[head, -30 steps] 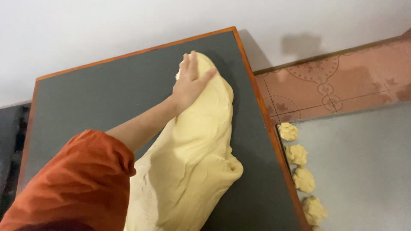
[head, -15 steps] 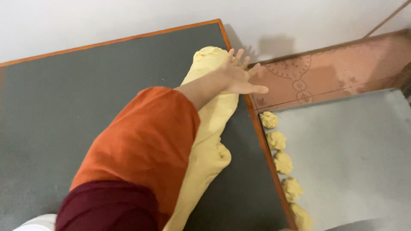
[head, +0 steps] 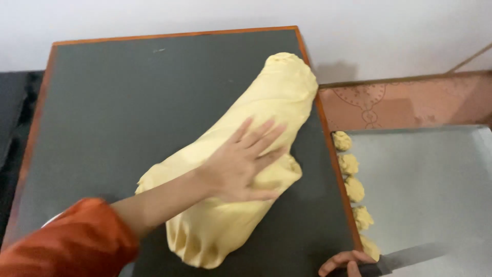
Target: Cutting a large mass of dough into smaller pieces and weighing each piece on a digital scale for consistency.
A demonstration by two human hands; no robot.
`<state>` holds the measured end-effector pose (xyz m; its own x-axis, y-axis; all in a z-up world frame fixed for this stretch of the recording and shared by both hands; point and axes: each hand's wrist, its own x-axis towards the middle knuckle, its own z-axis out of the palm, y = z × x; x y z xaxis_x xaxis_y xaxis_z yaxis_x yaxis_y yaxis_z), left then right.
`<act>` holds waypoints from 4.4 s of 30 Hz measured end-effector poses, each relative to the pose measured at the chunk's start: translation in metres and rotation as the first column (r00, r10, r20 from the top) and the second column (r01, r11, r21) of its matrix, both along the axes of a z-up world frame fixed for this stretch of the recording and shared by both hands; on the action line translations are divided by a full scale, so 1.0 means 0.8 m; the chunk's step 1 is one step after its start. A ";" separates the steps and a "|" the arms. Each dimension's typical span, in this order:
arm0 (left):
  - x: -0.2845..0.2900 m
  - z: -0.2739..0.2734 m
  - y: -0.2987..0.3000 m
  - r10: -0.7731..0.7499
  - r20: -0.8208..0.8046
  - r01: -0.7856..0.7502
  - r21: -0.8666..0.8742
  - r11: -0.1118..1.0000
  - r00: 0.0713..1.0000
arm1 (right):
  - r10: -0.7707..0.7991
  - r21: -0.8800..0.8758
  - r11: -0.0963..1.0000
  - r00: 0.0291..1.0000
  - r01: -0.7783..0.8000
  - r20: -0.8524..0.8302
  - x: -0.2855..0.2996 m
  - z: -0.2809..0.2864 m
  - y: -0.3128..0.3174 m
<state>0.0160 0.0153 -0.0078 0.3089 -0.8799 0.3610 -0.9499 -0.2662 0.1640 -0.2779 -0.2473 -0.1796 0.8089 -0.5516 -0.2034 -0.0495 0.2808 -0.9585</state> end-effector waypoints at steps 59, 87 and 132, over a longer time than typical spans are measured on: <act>-0.088 -0.123 0.171 0.910 -0.075 -0.896 0.160 0.415 0.408 | -0.290 -0.058 0.949 0.933 0.309 0.214 0.052 0.102 0.104; -0.348 -0.116 0.179 0.791 -0.016 -0.748 -0.337 0.572 0.612 | -0.238 -0.091 0.959 0.934 0.270 0.267 0.047 0.088 0.095; -0.289 -0.093 0.179 0.852 -0.225 -0.881 -0.109 0.460 0.473 | 0.295 -0.254 0.915 0.950 -0.312 -0.107 0.002 0.172 0.272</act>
<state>-0.2150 0.1584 -0.0819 0.9253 -0.0519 0.3756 -0.2128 -0.8909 0.4012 -0.2766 -0.0298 -0.0423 0.9359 -0.3225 -0.1416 -0.1566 -0.0207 -0.9875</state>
